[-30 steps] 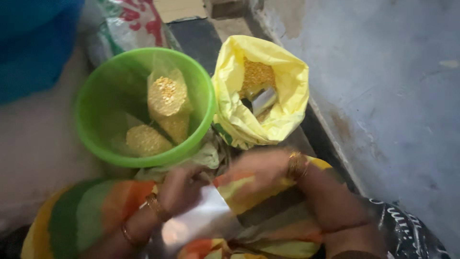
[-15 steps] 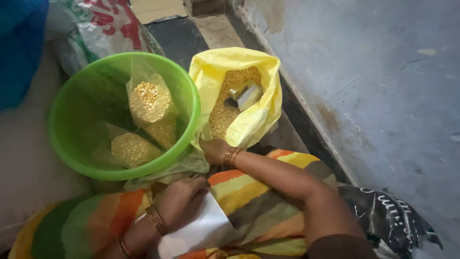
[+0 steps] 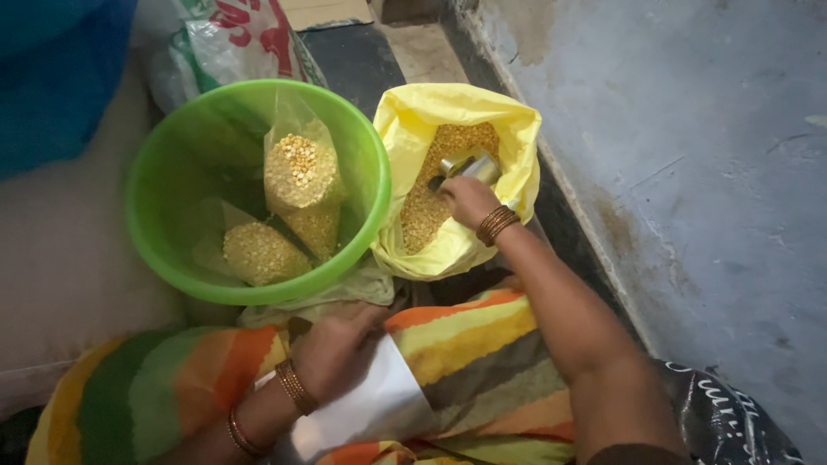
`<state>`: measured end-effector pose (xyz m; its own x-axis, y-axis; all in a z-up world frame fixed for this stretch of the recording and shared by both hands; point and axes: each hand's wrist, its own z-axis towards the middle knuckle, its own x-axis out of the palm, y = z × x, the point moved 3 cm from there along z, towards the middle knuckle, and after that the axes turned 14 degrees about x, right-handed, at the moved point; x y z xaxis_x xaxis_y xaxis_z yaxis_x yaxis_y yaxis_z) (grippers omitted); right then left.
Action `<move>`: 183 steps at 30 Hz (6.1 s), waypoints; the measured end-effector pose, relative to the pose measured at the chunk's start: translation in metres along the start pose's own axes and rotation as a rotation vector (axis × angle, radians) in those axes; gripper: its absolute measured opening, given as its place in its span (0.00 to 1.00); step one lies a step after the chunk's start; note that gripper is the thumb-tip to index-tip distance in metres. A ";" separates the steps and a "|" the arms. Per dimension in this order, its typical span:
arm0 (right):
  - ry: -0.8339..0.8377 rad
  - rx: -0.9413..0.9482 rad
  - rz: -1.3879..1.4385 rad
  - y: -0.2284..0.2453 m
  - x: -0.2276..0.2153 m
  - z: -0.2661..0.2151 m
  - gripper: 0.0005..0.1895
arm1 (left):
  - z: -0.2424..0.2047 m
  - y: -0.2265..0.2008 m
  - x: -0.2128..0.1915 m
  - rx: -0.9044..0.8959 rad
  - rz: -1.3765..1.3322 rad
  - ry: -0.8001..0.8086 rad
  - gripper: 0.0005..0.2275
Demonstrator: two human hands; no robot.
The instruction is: The person scoops yellow split peas from a large sack using a metal scoop and pours them into small plastic bags held open with the other hand. The filled bags are placed into a green bucket.
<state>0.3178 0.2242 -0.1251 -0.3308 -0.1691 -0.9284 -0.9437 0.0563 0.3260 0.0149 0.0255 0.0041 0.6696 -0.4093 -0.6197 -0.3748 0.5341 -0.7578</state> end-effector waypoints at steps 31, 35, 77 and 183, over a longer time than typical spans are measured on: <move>0.592 0.299 1.062 0.020 0.013 -0.010 0.17 | -0.010 0.003 -0.013 0.169 0.047 -0.131 0.04; 0.573 0.307 1.072 0.026 -0.001 -0.017 0.20 | -0.010 0.009 -0.014 0.206 0.100 -0.175 0.05; 0.424 -0.347 0.257 0.200 -0.123 -0.218 0.17 | -0.017 0.023 -0.035 0.031 -0.359 -0.252 0.06; 0.409 -0.039 -0.366 0.000 0.070 -0.032 0.20 | 0.004 -0.100 -0.033 0.203 0.345 -0.173 0.08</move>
<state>0.2952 0.1811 -0.1842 0.0542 -0.5401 -0.8399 -0.9936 -0.1130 0.0085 0.0329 -0.0114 0.1006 0.6314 -0.0605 -0.7731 -0.4732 0.7597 -0.4459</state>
